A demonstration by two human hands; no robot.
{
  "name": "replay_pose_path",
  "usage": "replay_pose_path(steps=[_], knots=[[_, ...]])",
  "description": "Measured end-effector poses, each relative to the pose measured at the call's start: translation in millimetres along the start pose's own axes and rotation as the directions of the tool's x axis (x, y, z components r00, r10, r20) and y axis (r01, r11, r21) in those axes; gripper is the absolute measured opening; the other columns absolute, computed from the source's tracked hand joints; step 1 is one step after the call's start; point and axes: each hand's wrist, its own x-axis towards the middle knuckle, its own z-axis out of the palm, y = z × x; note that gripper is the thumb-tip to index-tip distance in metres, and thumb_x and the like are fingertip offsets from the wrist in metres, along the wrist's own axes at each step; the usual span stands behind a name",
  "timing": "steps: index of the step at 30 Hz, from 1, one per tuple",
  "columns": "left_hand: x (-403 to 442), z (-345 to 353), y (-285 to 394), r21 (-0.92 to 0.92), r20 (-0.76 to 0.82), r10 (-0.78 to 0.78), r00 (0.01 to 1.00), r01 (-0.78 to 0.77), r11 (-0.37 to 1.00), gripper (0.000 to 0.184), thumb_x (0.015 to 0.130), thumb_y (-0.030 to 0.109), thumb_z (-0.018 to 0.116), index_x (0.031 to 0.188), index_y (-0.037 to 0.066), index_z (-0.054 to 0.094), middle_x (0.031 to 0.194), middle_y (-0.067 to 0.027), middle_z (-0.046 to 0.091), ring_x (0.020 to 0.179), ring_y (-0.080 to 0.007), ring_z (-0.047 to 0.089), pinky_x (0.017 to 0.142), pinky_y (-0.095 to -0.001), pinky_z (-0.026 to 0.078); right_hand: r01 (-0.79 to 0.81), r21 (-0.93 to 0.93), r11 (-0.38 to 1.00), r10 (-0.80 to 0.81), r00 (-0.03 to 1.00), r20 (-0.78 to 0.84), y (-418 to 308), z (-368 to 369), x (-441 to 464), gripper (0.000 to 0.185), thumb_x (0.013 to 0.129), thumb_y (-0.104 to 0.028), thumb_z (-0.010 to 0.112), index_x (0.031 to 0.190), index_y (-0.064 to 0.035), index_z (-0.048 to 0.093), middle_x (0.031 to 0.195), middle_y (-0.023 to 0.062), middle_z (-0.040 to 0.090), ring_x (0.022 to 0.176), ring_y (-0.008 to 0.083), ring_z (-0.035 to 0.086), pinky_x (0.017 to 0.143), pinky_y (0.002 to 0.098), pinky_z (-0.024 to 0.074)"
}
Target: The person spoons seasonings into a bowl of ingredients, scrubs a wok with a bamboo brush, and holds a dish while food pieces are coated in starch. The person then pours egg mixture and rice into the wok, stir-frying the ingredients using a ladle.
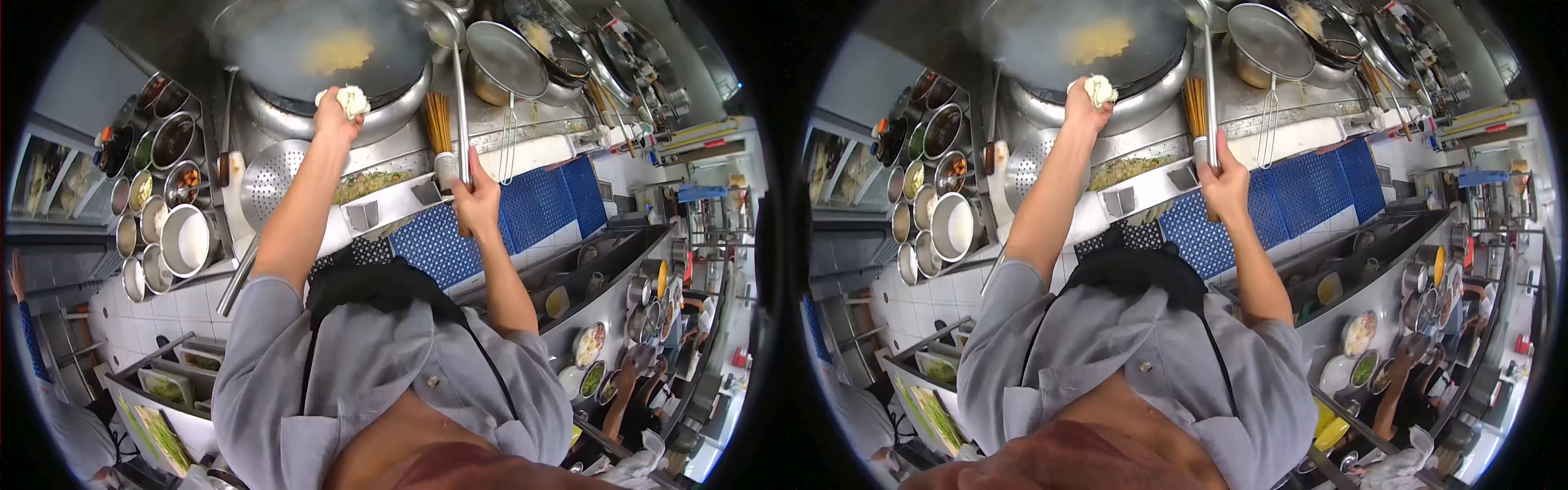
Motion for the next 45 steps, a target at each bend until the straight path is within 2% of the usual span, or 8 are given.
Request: replay_pose_path(steps=[8, 12, 16, 19, 22, 25, 31, 45], knots=[[-5, 1, 4, 0.022, -0.002, -0.059, 0.998, 0.059, 0.998, 0.017, 0.090, 0.028, 0.044, 0.081, 0.019, 0.056, 0.069, 0.0022, 0.056, 0.059, -0.0167, 0.054, 0.041, -0.0280, 0.033, 0.018, -0.596, 0.802, -0.055, 0.997, -0.044, 90, -45, -42, 0.062, 0.079, -0.004, 0.059, 0.139, -0.0035, 0.042, 0.058, 0.0115, 0.058, 0.049, 0.0237, 0.057, 0.051, 0.0352, 0.0464], [63, -66, 4, -0.101, 0.509, -0.151, 0.847, 0.233, 0.967, 0.021, 0.087, 0.030, 0.047, 0.076, 0.017, 0.058, 0.067, -0.0009, 0.059, 0.058, -0.0172, 0.056, 0.044, -0.0320, 0.044, -0.048, -0.807, 0.589, 0.016, 0.999, -0.048, 158, -36, -47, 0.071, 0.077, -0.007, 0.055, 0.143, -0.0203, 0.035, 0.085, 0.0202, 0.065, 0.071, 0.0367, 0.065, 0.063, 0.0468, 0.0512], [-2, -53, -1, -0.061, 0.634, -0.163, 0.756, 0.259, 0.964, 0.026, 0.091, 0.035, 0.052, 0.082, 0.012, 0.061, 0.078, -0.0051, 0.062, 0.063, -0.0175, 0.053, 0.053, -0.0298, 0.042, -0.222, -0.706, 0.672, 0.265, 0.963, -0.050, 139, -33, -52, 0.063, 0.085, -0.011, 0.054, 0.143, -0.0252, 0.035, 0.092, 0.0208, 0.063, 0.083, 0.0374, 0.064, 0.070, 0.0458, 0.0522], [-80, -20, -30, 0.048, 0.155, -0.274, 0.949, 0.269, 0.962, 0.032, 0.089, 0.034, 0.057, 0.100, 0.004, 0.059, 0.079, -0.0079, 0.060, 0.059, -0.0158, 0.050, 0.048, -0.0277, 0.039, -0.033, -0.703, 0.710, -0.199, 0.949, -0.246, 149, -39, -76, 0.050, 0.085, -0.018, 0.057, 0.134, -0.0150, 0.048, 0.090, 0.0183, 0.064, 0.088, 0.0356, 0.063, 0.077, 0.0450, 0.0512], [-109, -27, -69, 0.313, 0.591, -0.563, 0.578, 0.479, 0.820, 0.054, 0.089, 0.036, 0.057, 0.125, -0.002, 0.044, 0.081, -0.0102, 0.052, 0.059, -0.0151, 0.042, 0.046, -0.0251, 0.035, -0.097, -0.319, 0.943, -0.095, 0.838, -0.537, 147, -81, -119, 0.036, 0.086, -0.023, 0.057, 0.118, -0.0069, 0.061, 0.091, 0.0184, 0.066, 0.093, 0.0346, 0.063, 0.082, 0.0442, 0.0498], [-143, -6, -120, 0.457, 0.475, -0.695, 0.539, 0.524, 0.719, 0.059, 0.087, 0.042, 0.058, 0.124, -0.002, 0.043, 0.078, -0.0116, 0.050, 0.058, -0.0176, 0.043, 0.042, -0.0265, 0.035, -0.167, 0.438, 0.884, 0.468, 0.347, -0.813, 175, -158, -176, 0.025, 0.092, -0.024, 0.059, 0.100, -0.0009, 0.065, 0.087, 0.0072, 0.066, 0.075, 0.0165, 0.064, 0.059, 0.0309, 0.0546], [-160, 41, -195, 0.691, 0.362, -0.810, 0.462, 0.450, 0.566, 0.059, 0.087, 0.047, 0.054, 0.123, 0.000, 0.047, 0.079, -0.0093, 0.053, 0.062, -0.0165, 0.045, 0.049, -0.0281, 0.038, 0.454, 0.428, 0.782, 0.600, -0.358, -0.716, 222, -328, -266, 0.029, 0.092, -0.021, 0.056, 0.106, 0.0018, 0.045, 0.091, 0.0158, 0.057, 0.059, 0.0253, 0.062, 0.043, 0.0337, 0.0536], [-145, -6, -166, 0.518, 0.202, -0.605, 0.770, 0.441, 0.733, 0.049, 0.086, 0.043, 0.054, 0.117, 0.005, 0.053, 0.088, -0.0140, 0.061, 0.072, -0.0248, 0.060, 0.056, -0.0329, 0.049, 0.177, 0.509, 0.843, 0.460, 0.254, -0.851, 162, -296, -251, 0.024, 0.080, -0.001, 0.066, 0.102, 0.0057, 0.060, 0.086, 0.0107, 0.066, 0.060, 0.0153, 0.062, 0.049, 0.0246, 0.0531]])
